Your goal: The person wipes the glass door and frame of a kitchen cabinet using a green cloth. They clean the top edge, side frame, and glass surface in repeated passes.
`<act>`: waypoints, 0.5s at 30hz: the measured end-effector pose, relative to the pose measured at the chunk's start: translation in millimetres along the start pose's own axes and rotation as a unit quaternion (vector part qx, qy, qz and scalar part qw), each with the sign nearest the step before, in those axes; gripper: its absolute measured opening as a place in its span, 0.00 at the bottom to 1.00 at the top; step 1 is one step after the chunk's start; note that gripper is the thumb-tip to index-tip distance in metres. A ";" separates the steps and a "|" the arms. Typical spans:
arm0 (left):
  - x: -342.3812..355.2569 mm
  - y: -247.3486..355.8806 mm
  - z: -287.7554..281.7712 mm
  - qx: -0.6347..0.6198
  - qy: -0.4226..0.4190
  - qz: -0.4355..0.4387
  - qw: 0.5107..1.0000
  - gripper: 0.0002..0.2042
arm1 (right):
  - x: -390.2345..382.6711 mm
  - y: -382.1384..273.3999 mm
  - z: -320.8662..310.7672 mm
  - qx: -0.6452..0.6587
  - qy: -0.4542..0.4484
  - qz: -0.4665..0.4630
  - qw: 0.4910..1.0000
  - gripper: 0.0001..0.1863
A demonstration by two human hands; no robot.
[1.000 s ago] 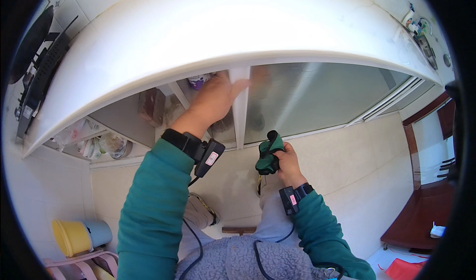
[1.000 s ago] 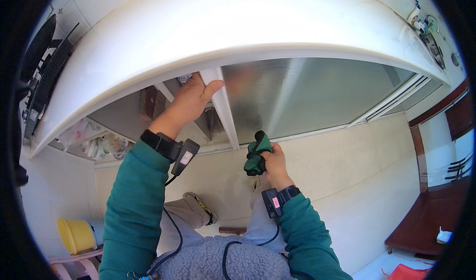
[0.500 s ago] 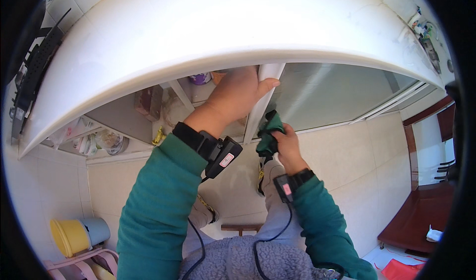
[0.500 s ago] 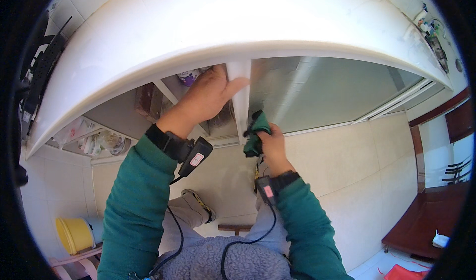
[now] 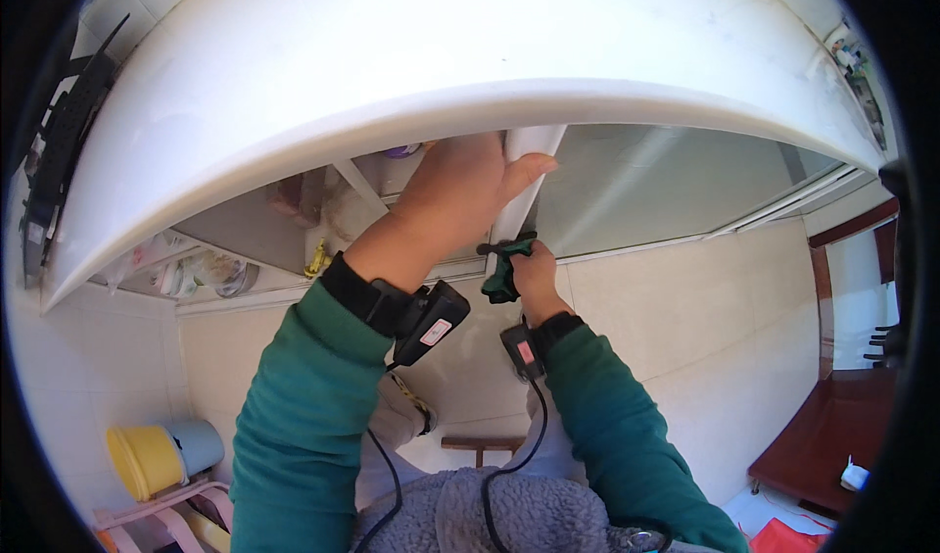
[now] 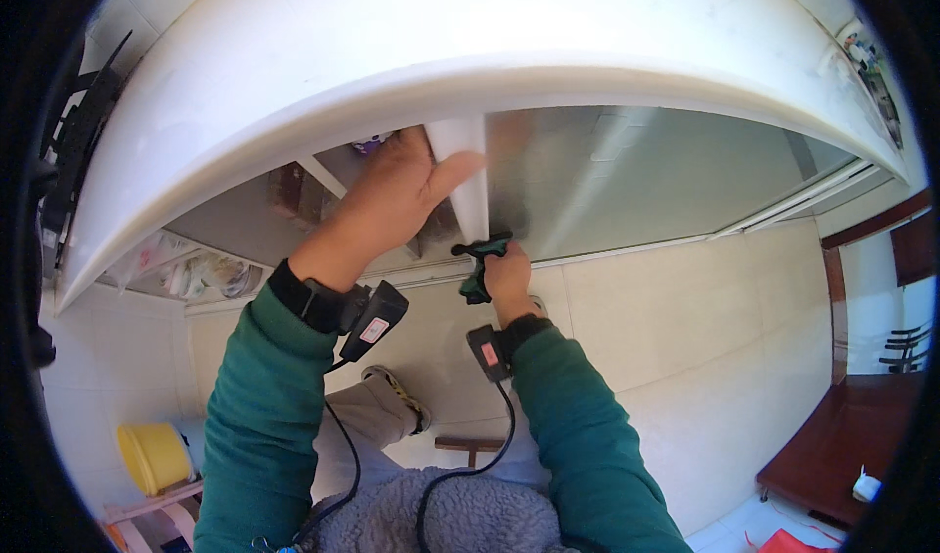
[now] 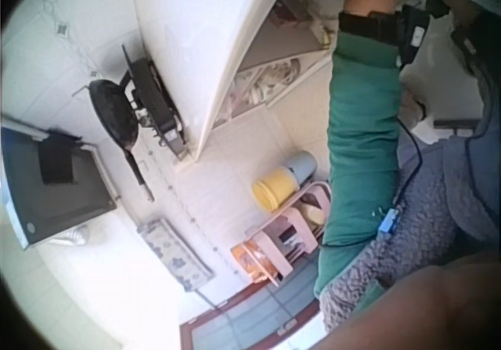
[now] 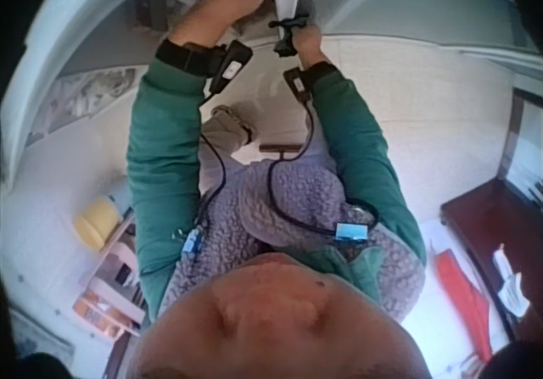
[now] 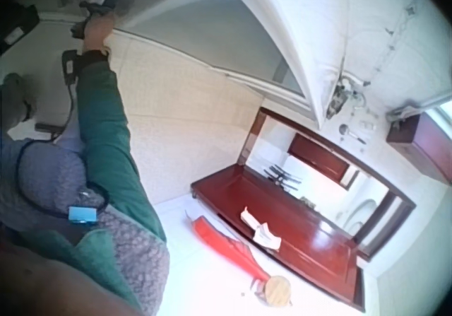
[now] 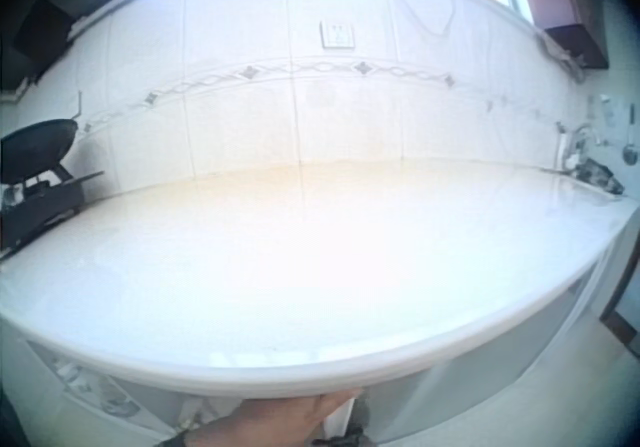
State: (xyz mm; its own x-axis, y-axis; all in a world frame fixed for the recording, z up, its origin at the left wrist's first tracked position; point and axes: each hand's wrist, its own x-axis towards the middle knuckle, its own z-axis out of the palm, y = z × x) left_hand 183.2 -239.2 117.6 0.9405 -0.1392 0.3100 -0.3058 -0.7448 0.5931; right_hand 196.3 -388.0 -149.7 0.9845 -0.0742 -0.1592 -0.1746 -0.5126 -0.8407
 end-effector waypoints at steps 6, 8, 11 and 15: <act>-7.9 -0.7 -5.4 -0.015 -0.020 -0.052 0.998 0.28 | -31.0 -46.1 -27.3 0.149 0.040 -0.121 0.981 0.10; -12.2 -3.5 -7.8 -0.012 -0.004 -0.048 0.999 0.27 | -29.5 -40.7 -16.6 0.095 0.039 -0.135 0.985 0.11; -24.6 -8.4 -9.9 -0.087 0.065 -0.034 0.994 0.30 | -24.4 -12.8 8.2 0.038 -0.027 -0.092 0.995 0.12; -39.8 -23.2 -20.2 -0.030 0.075 -0.061 0.995 0.30 | -11.3 23.6 38.0 0.042 -0.127 -0.030 0.991 0.16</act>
State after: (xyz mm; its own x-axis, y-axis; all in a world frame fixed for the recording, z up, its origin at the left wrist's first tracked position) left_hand 149.8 -203.1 106.5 0.9398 0.0514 0.3378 -0.2036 -0.7096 0.6745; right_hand 180.3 -366.8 -187.4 0.9584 0.1779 -0.2233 -0.1270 -0.4349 -0.8915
